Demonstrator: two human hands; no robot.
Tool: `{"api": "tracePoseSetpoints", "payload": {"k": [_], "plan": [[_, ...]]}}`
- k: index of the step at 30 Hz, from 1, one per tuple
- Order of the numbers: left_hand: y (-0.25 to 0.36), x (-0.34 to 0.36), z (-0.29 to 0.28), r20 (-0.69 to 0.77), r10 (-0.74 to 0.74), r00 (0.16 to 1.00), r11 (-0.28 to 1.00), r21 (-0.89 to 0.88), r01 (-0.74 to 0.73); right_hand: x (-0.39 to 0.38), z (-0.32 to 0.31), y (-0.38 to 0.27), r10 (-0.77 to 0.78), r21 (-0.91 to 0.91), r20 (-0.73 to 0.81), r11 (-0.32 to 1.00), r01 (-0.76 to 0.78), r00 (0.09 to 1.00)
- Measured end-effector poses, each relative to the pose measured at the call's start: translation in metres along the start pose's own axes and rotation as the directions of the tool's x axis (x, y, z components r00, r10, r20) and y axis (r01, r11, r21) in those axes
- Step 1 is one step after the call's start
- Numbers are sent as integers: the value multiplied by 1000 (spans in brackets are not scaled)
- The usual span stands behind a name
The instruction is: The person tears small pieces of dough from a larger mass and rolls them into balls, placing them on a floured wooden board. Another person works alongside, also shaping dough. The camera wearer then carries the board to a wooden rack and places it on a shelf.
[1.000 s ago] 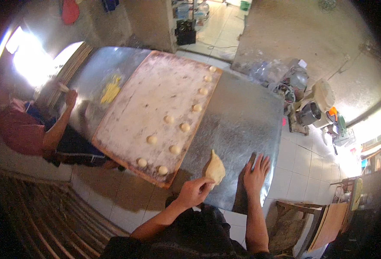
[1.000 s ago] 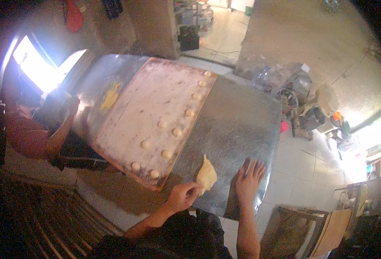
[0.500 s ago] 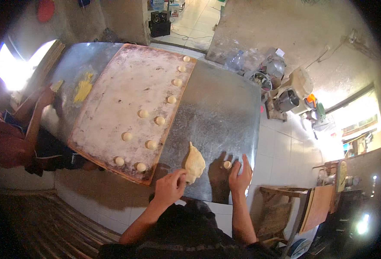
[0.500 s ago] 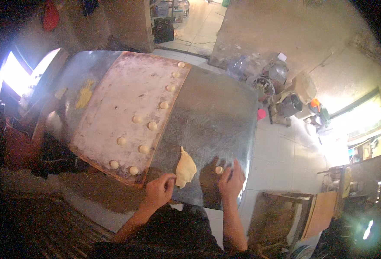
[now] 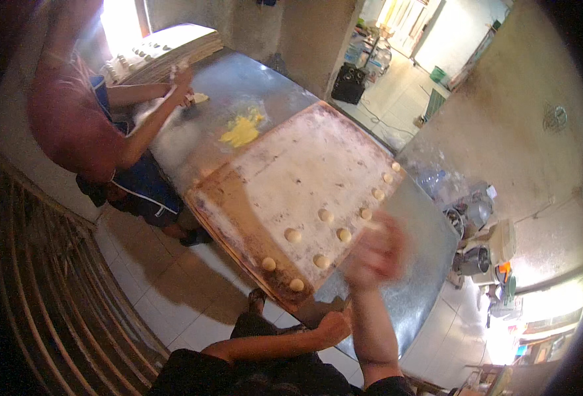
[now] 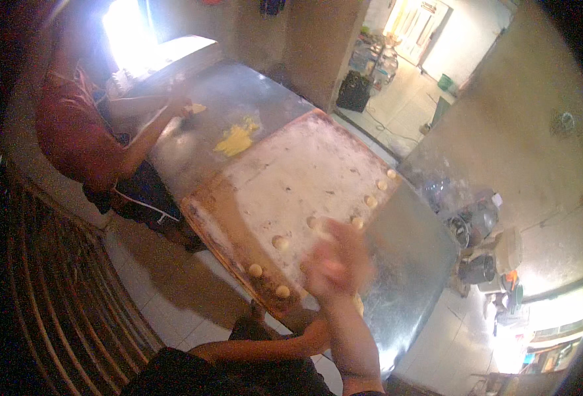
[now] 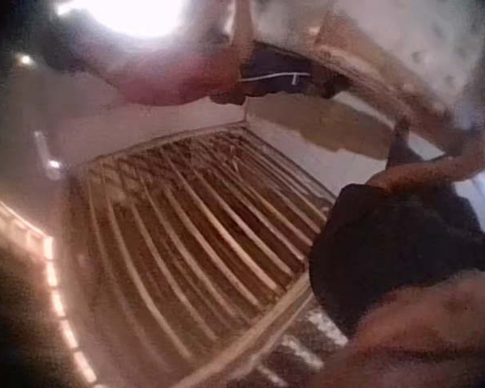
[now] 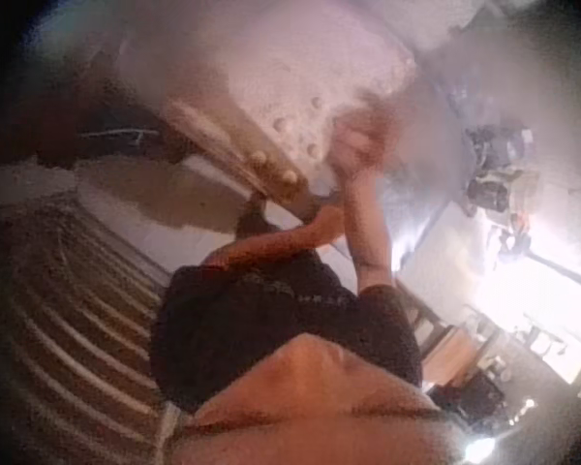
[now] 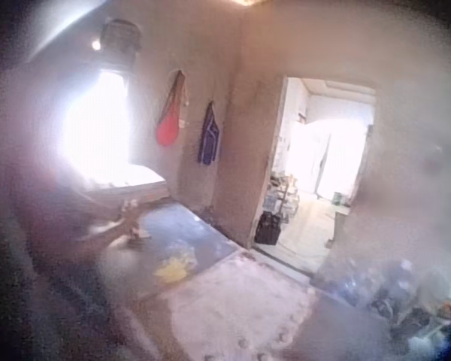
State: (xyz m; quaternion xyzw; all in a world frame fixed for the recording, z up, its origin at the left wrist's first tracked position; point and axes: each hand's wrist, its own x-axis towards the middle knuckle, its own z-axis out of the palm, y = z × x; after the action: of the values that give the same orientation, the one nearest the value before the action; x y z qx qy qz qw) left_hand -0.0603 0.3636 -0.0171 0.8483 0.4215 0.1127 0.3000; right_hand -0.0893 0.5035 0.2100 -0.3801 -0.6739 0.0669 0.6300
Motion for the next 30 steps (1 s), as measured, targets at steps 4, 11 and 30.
{"api": "tracePoseSetpoints", "payload": {"k": [4,11,30], "plan": [[-42,3,71,-211,-72,975,807,-587,-67,-109,87,67,348,-417,776,909,13,526],[-31,-5,7,-218,10,976,933,-350,-87,-229,-226,92,994,-444,93,-17,-896,-65],[-12,56,-8,-79,631,771,736,-254,-628,-280,-179,-14,662,-545,-123,577,-608,739]]}}
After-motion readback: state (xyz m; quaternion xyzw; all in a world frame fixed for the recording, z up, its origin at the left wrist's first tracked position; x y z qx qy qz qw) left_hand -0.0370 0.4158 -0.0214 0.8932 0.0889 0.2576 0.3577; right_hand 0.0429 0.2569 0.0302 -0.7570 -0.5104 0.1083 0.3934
